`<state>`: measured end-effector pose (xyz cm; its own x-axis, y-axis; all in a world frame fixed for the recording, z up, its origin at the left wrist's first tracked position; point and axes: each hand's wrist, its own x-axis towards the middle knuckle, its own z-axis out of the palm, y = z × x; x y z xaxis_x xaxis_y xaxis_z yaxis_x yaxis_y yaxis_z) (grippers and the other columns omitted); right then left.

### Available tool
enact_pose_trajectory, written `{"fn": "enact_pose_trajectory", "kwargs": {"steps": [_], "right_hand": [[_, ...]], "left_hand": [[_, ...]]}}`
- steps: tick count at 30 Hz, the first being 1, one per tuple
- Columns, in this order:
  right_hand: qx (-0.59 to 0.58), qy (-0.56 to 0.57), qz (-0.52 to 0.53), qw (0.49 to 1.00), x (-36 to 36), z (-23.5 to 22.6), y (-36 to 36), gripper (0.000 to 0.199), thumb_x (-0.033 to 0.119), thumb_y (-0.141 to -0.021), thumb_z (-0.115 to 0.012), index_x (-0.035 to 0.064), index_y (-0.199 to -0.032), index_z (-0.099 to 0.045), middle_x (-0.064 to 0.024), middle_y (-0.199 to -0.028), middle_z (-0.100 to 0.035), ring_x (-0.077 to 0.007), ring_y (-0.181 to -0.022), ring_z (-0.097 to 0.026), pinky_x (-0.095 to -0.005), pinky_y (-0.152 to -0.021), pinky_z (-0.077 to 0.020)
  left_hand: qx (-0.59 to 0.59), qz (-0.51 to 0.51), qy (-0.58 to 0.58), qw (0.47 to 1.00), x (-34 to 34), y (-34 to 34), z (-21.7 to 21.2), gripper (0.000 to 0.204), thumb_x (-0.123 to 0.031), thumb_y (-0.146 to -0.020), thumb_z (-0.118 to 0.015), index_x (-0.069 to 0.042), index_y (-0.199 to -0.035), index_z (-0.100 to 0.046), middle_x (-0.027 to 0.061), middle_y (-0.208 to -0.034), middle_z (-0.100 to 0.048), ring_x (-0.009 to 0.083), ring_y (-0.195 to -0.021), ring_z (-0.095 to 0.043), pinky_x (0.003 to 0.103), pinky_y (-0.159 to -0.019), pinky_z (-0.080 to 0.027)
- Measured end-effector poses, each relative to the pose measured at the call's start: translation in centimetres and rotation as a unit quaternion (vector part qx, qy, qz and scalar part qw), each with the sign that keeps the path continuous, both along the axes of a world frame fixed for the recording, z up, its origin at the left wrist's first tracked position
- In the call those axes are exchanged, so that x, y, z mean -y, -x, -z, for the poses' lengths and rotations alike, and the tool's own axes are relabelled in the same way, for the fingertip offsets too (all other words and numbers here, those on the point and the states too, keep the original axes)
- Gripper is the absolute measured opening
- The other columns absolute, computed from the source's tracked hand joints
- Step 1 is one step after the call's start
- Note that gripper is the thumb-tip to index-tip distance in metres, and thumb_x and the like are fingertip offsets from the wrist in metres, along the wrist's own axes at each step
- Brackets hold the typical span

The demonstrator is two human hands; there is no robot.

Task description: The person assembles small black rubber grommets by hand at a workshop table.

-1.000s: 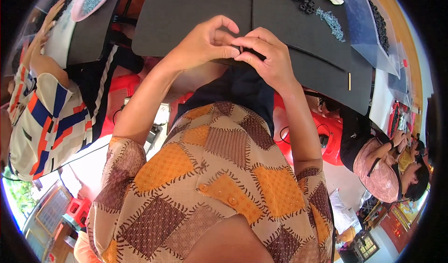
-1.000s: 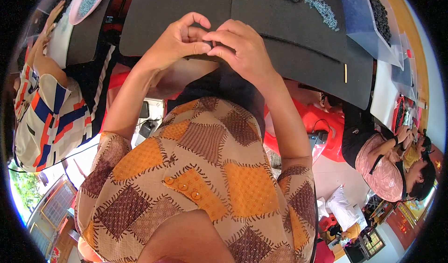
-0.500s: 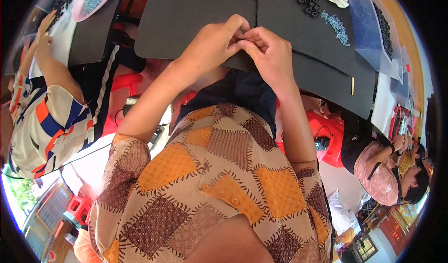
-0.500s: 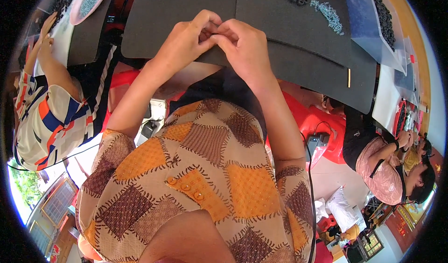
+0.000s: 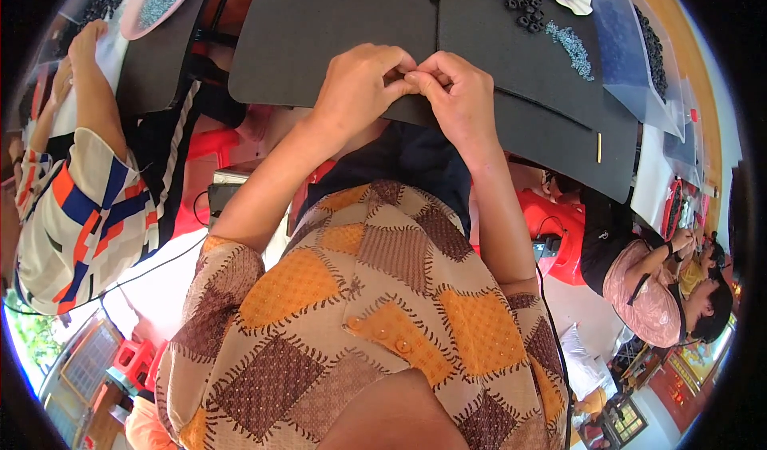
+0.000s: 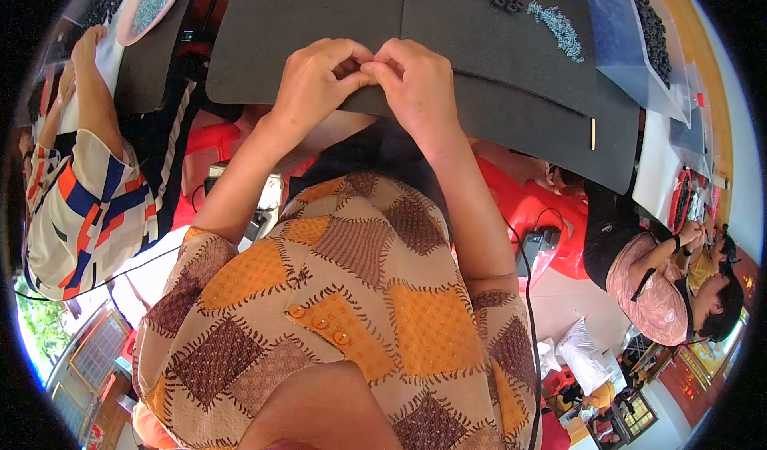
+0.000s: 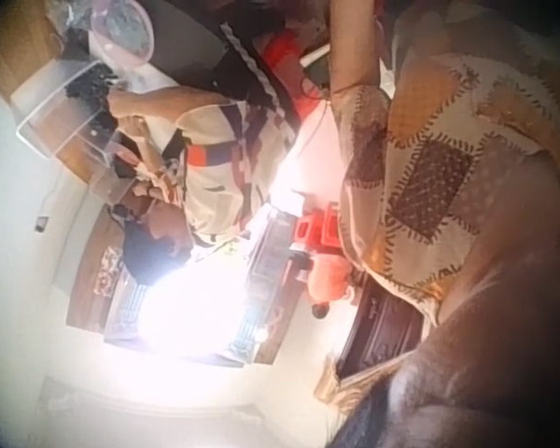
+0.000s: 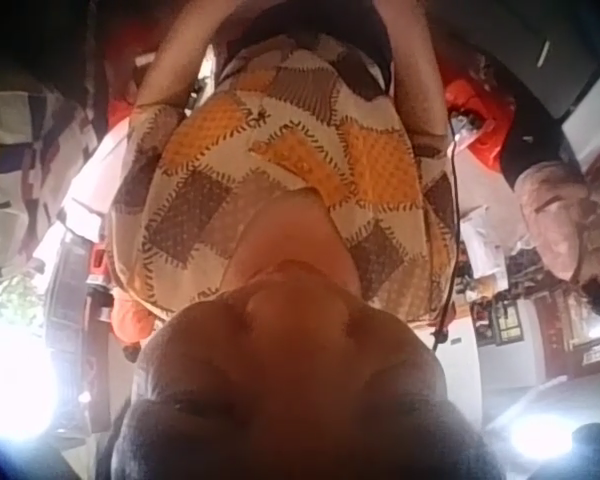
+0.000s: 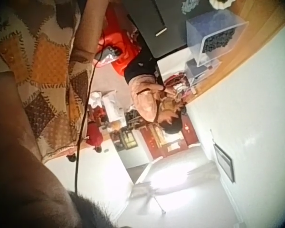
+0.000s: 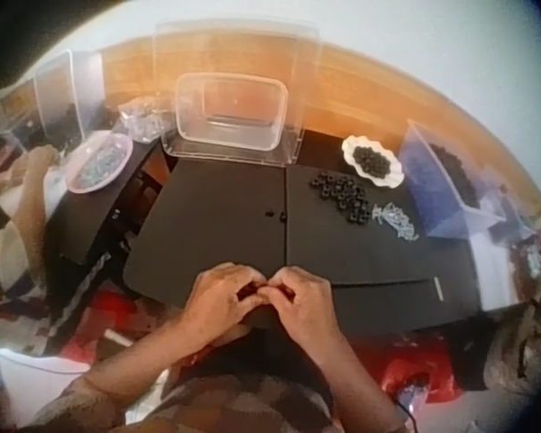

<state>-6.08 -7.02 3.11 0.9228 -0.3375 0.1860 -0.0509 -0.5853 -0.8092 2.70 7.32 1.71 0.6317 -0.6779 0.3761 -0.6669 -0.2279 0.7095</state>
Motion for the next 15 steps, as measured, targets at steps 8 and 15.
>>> {"fn": "enact_pose_trajectory", "kwargs": {"steps": [8, 15], "right_hand": [[-0.009, 0.019, -0.021, 1.0, 0.3, -0.5, -0.9, 0.016, 0.014, -0.083, -0.069, 0.0003, -0.081, -0.062, -0.0165, -0.075, -0.064, -0.0337, -0.068, -0.063, -0.0401, -0.062, -0.0482], [-0.064, -0.071, -0.017, 0.995, 0.4, -0.1, -0.8, 0.016, 0.012, -0.084, -0.069, -0.0004, -0.08, -0.06, -0.0143, -0.072, -0.063, -0.0245, -0.063, -0.062, -0.0353, -0.059, -0.0466]], "left_hand": [[-0.061, 0.015, 0.011, 0.998, 0.1, -0.7, -0.3, 0.02, -0.018, -0.076, -0.076, -0.004, -0.084, -0.065, 0.01, -0.077, -0.064, 0.0285, -0.069, -0.062, 0.037, -0.061, -0.049], [-0.052, -0.005, -0.043, 0.998, 0.4, -0.4, -0.6, 0.018, -0.016, -0.076, -0.076, -0.004, -0.081, -0.062, 0.0078, -0.077, -0.061, 0.028, -0.07, -0.06, 0.038, -0.063, -0.047]]}}
